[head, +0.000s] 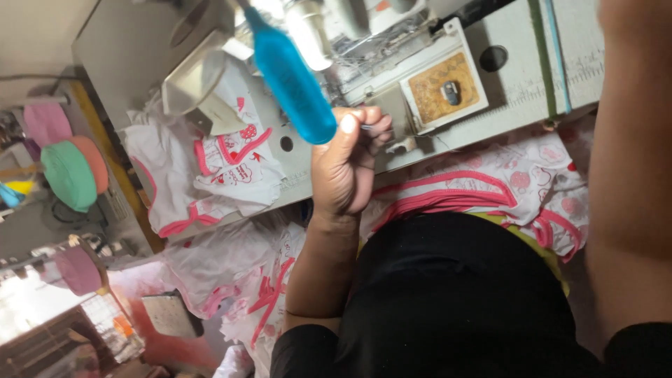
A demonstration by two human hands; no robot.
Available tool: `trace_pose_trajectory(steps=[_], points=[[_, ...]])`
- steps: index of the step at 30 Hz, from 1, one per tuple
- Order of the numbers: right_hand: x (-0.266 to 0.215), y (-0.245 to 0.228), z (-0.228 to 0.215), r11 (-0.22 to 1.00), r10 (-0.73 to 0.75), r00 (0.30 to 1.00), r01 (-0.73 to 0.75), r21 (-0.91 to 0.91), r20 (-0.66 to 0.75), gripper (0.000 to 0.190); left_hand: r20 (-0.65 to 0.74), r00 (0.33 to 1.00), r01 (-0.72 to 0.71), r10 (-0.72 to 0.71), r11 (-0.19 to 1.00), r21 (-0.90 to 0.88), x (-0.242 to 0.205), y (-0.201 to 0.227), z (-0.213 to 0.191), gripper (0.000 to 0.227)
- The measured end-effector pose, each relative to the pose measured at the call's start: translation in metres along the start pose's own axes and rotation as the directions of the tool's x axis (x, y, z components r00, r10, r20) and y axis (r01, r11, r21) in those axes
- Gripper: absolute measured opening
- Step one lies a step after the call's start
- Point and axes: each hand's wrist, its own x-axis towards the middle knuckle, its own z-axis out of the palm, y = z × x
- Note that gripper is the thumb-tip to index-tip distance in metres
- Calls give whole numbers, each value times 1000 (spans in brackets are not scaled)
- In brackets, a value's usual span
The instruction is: Threading an industrial overlock sewing machine using tweezers to guide the thread through various eyelets and the needle.
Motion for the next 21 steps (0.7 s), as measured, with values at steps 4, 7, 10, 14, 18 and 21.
trace_pose_trajectory(steps=[4,7,10,14,18,21], points=[[127,-183,142,995,-35,999,33,98,19,82,-94,991,98,-96,995,19,1,1,5,14],[136,-278,183,992,12,996,-23,124,87,87,-73,989,131,-131,991,7,6,1,6,16],[125,-289,208,979,41,999,-45,198,27,67,-75,988,136,-135,991,7,9,-1,4,19],[155,-338,210,962,122,946,-187,199,301,21,-57,987,148,-147,989,4,8,-3,4,21],[147,-339,211,896,226,878,-357,264,422,12,-79,981,176,-176,984,-11,10,-2,10,20],[137,-331,214,875,321,882,-415,249,345,16,-61,987,150,-151,989,-16,11,-2,11,19]])
